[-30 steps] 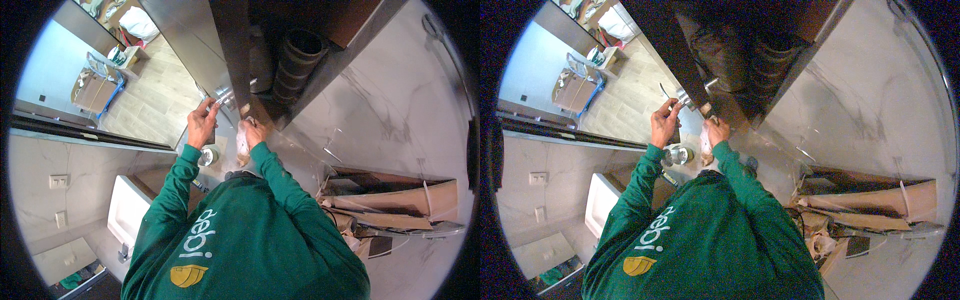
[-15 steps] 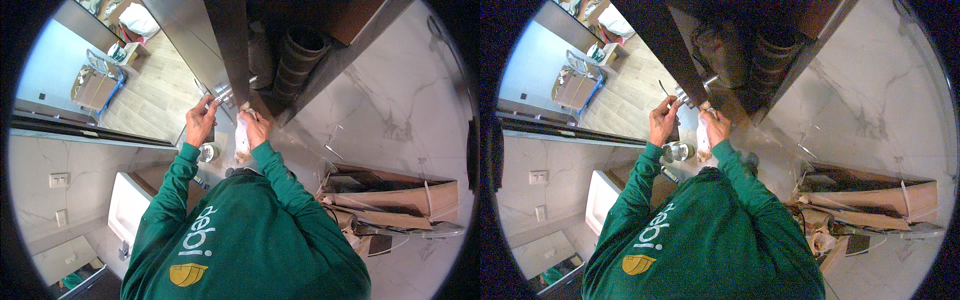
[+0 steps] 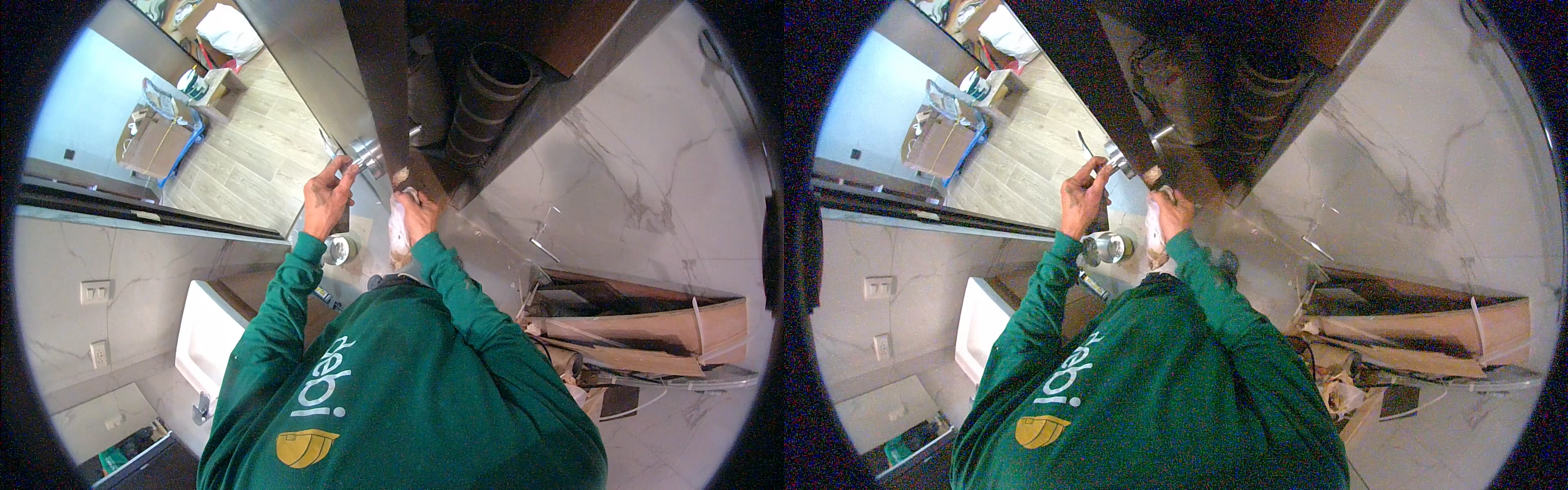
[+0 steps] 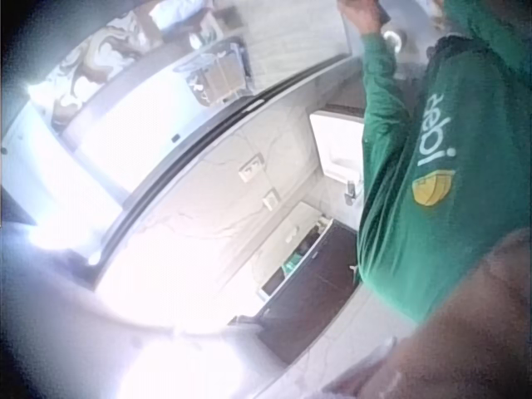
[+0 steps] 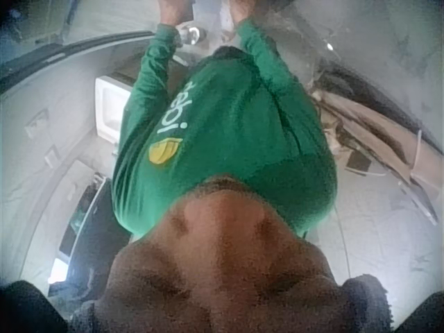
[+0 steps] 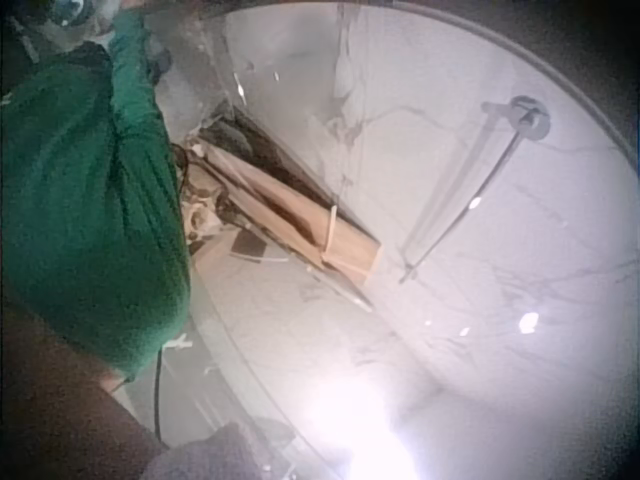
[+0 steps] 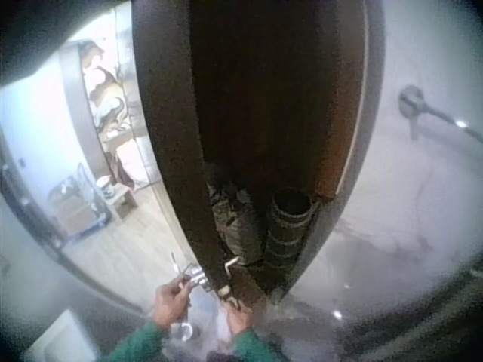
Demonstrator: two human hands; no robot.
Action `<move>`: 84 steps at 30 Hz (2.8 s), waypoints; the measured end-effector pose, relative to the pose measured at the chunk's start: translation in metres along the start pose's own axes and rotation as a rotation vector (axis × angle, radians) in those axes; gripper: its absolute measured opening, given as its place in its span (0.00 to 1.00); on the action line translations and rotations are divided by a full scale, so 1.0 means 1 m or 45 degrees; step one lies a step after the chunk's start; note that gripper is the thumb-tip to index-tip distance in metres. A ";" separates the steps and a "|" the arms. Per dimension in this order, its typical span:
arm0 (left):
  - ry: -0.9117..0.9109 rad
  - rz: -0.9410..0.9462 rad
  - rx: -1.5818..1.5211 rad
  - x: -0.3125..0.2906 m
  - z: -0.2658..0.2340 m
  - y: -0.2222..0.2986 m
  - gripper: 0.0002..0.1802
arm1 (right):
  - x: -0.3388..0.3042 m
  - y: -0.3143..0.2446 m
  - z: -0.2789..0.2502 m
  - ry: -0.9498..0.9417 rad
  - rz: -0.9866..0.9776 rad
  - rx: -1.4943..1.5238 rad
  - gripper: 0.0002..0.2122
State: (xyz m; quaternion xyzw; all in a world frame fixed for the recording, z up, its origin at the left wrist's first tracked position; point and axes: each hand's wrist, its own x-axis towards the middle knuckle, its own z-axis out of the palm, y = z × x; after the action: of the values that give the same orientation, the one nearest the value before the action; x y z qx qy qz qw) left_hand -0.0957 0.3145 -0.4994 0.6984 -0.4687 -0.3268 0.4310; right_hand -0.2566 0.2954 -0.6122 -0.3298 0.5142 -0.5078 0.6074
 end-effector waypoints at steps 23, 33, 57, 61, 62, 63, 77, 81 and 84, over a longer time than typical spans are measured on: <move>0.003 0.051 0.049 0.003 0.003 -0.001 0.18 | 0.004 0.011 0.004 0.092 0.005 0.205 0.09; 0.001 0.029 0.021 0.000 0.002 0.004 0.19 | 0.001 0.007 0.006 0.048 0.012 0.152 0.09; 0.052 0.073 0.071 -0.008 -0.013 -0.006 0.17 | -0.002 0.021 -0.001 0.041 0.026 0.055 0.15; 0.053 -0.007 0.000 -0.011 -0.017 -0.005 0.18 | -0.002 0.016 0.010 0.012 -0.029 0.134 0.08; 0.051 -0.015 0.006 -0.012 -0.018 -0.005 0.18 | -0.002 0.016 0.011 -0.010 -0.030 0.144 0.08; 0.049 -0.024 0.011 -0.013 -0.018 -0.005 0.18 | -0.003 0.015 0.011 -0.050 -0.053 0.174 0.08; 0.069 -0.025 0.009 -0.014 -0.022 -0.010 0.17 | -0.017 0.001 0.016 -0.038 -0.088 -0.013 0.08; 0.070 0.007 0.032 -0.014 -0.022 -0.011 0.18 | -0.019 -0.001 0.017 -0.060 -0.094 0.059 0.08; 0.071 0.016 0.066 -0.015 -0.022 -0.011 0.18 | -0.020 -0.001 0.017 -0.068 -0.084 0.146 0.08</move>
State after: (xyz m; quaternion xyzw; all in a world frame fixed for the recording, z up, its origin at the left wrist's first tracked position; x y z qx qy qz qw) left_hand -0.0779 0.3371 -0.5000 0.7152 -0.4693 -0.2921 0.4277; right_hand -0.2396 0.3119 -0.6009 -0.3247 0.4567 -0.5470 0.6219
